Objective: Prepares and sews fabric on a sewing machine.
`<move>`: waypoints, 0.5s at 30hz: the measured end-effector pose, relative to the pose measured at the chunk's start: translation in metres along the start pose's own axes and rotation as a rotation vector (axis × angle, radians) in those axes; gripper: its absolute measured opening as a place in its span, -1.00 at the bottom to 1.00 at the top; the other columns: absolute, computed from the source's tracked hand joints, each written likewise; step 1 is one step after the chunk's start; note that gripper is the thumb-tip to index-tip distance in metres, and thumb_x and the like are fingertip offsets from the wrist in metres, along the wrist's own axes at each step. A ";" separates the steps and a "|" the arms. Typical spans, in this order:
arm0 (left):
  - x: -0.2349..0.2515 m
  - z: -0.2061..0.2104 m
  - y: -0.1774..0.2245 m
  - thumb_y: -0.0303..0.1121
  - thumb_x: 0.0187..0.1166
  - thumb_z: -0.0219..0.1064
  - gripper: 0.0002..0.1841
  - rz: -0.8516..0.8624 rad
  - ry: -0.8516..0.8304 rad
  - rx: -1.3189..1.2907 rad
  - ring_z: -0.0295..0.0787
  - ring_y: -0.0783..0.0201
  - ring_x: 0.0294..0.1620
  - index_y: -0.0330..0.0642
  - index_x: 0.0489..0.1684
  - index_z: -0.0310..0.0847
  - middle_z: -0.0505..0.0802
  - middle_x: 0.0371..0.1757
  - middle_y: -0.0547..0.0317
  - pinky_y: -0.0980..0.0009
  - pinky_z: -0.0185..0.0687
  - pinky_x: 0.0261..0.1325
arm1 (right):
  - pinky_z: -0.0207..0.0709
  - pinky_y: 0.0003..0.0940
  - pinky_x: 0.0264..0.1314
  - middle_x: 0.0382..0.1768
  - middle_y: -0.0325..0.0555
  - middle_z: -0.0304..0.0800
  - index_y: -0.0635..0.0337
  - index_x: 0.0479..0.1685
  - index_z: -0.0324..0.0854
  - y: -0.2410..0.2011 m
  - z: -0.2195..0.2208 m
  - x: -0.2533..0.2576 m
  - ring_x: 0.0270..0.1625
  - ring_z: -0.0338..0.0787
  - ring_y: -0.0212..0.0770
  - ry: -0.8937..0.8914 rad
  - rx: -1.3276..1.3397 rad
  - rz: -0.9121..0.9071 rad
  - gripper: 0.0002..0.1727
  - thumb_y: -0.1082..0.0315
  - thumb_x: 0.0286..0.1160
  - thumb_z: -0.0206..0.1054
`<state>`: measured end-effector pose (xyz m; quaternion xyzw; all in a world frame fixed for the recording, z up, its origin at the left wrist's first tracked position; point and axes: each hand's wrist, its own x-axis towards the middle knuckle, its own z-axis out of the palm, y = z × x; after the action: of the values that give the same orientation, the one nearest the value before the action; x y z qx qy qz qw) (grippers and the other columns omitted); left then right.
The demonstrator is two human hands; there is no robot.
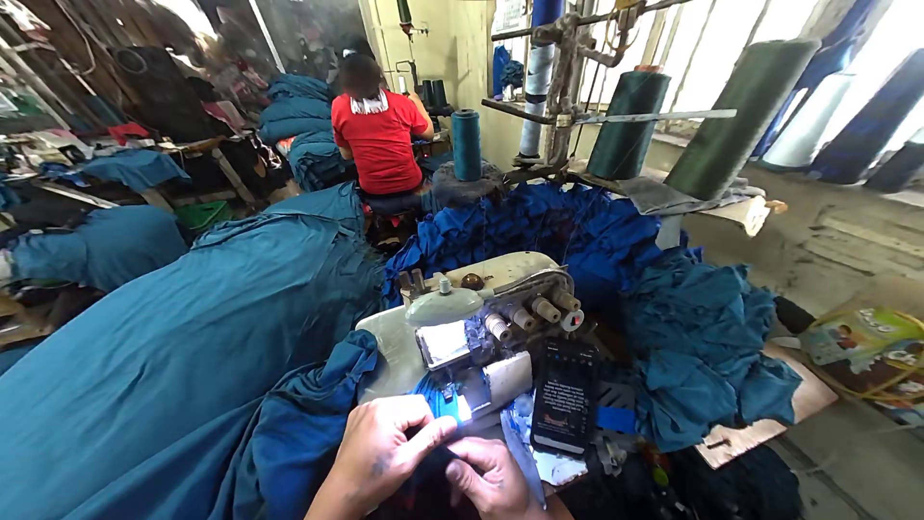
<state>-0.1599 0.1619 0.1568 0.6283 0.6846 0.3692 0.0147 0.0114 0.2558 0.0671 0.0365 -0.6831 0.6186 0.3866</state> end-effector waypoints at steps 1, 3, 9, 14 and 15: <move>0.000 0.000 0.000 0.30 0.59 0.21 -0.43 -0.002 0.001 -0.002 0.47 0.50 -0.61 0.13 -0.77 0.54 0.55 -0.67 0.49 0.32 0.35 -0.49 | 0.73 -0.53 -0.23 -0.29 -0.10 0.86 0.41 -0.11 0.77 0.000 0.000 0.000 -0.37 0.77 -0.49 -0.001 0.001 -0.001 -0.62 0.21 0.77 0.24; 0.000 0.000 0.000 0.30 0.59 0.22 -0.43 -0.005 0.002 -0.003 0.48 0.51 -0.61 0.13 -0.77 0.55 0.56 -0.67 0.50 0.33 0.35 -0.50 | 0.73 -0.52 -0.23 -0.29 -0.10 0.86 0.41 -0.11 0.77 0.001 0.000 0.000 -0.37 0.77 -0.48 -0.001 0.005 -0.005 -0.64 0.23 0.77 0.24; 0.000 0.000 0.000 0.31 0.59 0.21 -0.43 -0.002 -0.003 0.003 0.47 0.51 -0.60 0.14 -0.77 0.53 0.55 -0.67 0.50 0.33 0.35 -0.49 | 0.74 -0.51 -0.24 -0.27 -0.09 0.87 0.40 -0.09 0.78 0.002 0.000 0.001 -0.37 0.78 -0.47 -0.001 0.012 -0.015 -0.69 0.26 0.72 0.31; 0.000 0.001 0.001 0.29 0.58 0.22 -0.43 -0.007 0.008 0.004 0.48 0.52 -0.60 0.14 -0.78 0.55 0.56 -0.67 0.51 0.33 0.35 -0.49 | 0.74 -0.52 -0.24 -0.28 -0.10 0.87 0.40 -0.09 0.78 0.001 0.000 0.001 -0.37 0.78 -0.48 0.000 0.004 -0.010 -0.68 0.25 0.73 0.30; 0.000 0.001 0.001 0.29 0.58 0.22 -0.43 -0.011 0.007 0.006 0.48 0.53 -0.60 0.14 -0.79 0.55 0.56 -0.67 0.51 0.33 0.35 -0.48 | 0.74 -0.53 -0.24 -0.29 -0.10 0.87 0.41 -0.09 0.78 0.001 0.000 0.001 -0.37 0.77 -0.49 0.000 0.001 -0.010 -0.67 0.25 0.74 0.29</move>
<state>-0.1589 0.1622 0.1566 0.6233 0.6891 0.3695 0.0124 0.0101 0.2561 0.0666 0.0403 -0.6826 0.6170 0.3896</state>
